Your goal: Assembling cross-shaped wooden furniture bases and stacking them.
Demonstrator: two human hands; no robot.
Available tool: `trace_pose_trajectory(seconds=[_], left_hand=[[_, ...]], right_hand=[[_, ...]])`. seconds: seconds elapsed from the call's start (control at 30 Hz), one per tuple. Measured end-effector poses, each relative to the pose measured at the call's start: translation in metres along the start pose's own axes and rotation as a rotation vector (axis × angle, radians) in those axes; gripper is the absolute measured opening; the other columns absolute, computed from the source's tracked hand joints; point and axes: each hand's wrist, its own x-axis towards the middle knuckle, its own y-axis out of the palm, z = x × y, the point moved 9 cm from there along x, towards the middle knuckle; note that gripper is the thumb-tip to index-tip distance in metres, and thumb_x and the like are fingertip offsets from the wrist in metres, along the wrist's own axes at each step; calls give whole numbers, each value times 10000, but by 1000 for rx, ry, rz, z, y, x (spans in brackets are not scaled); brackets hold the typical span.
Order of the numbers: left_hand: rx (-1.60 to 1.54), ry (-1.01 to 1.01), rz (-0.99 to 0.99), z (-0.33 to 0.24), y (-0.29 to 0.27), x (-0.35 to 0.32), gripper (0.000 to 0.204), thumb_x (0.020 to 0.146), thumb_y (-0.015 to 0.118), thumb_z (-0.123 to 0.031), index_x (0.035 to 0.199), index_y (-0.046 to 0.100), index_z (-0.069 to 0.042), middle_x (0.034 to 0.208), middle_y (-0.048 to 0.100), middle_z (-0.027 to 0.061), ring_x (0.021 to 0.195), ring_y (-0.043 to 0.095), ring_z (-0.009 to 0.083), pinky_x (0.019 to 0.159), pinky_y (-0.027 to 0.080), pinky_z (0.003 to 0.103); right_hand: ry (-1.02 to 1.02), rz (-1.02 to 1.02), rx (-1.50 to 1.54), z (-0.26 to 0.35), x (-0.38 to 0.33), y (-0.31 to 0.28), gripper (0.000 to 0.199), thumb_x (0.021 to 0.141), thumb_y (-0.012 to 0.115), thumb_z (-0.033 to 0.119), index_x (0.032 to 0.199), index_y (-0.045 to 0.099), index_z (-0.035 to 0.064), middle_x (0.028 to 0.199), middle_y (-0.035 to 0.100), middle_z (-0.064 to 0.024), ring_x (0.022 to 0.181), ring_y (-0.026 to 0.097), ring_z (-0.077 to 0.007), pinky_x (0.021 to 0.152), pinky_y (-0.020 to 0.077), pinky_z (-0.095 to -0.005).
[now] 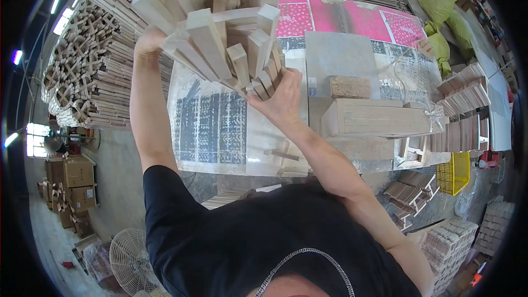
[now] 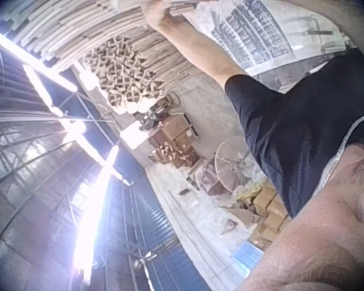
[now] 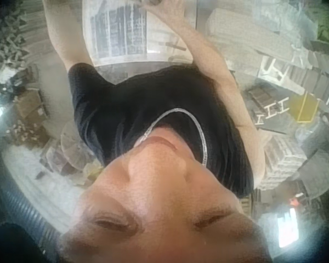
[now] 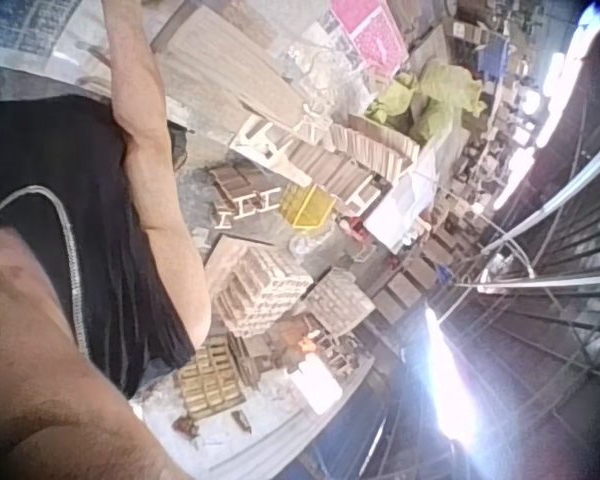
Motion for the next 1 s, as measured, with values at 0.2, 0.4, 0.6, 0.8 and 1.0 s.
trace_pose_trajectory(seconds=[0.2,0.4,0.6,0.8,1.0], left_hand=[[-11,0,37,3,-1,8,708,612,937,-119,1254,659,-11,1184,697,58,1069,654,164,896,554,345],[-26,12,111,10,10,31,712,613,933,-122,1258,655,-8,1190,695,61,1072,653,163,900,552,343],[-13,4,152,6,18,49,717,613,929,-124,1263,650,-4,1195,693,64,1075,651,163,904,550,341],[-4,-18,199,6,25,59,721,614,925,-126,1267,646,-1,1201,691,67,1079,649,163,908,548,339],[-127,116,301,9,93,121,725,614,920,-128,1271,642,2,1206,689,69,1082,648,163,912,546,338]], right_hand=[[-16,0,10,4,1,1,880,559,942,281,1182,431,-73,1135,489,-251,1065,493,-409,903,471,-489],[-35,16,41,4,-4,5,878,555,931,255,1195,431,-78,1119,499,-249,1068,494,-407,912,471,-484],[-16,16,70,-2,-4,3,884,552,926,244,1206,426,-77,1125,497,-249,1070,492,-404,896,479,-485],[-48,35,42,2,2,8,872,554,924,252,1201,431,-63,1123,489,-247,1058,497,-411,889,482,-482],[20,51,4,-12,-4,9,874,561,914,290,1206,427,-42,1117,496,-230,1037,517,-415,887,475,-495]])
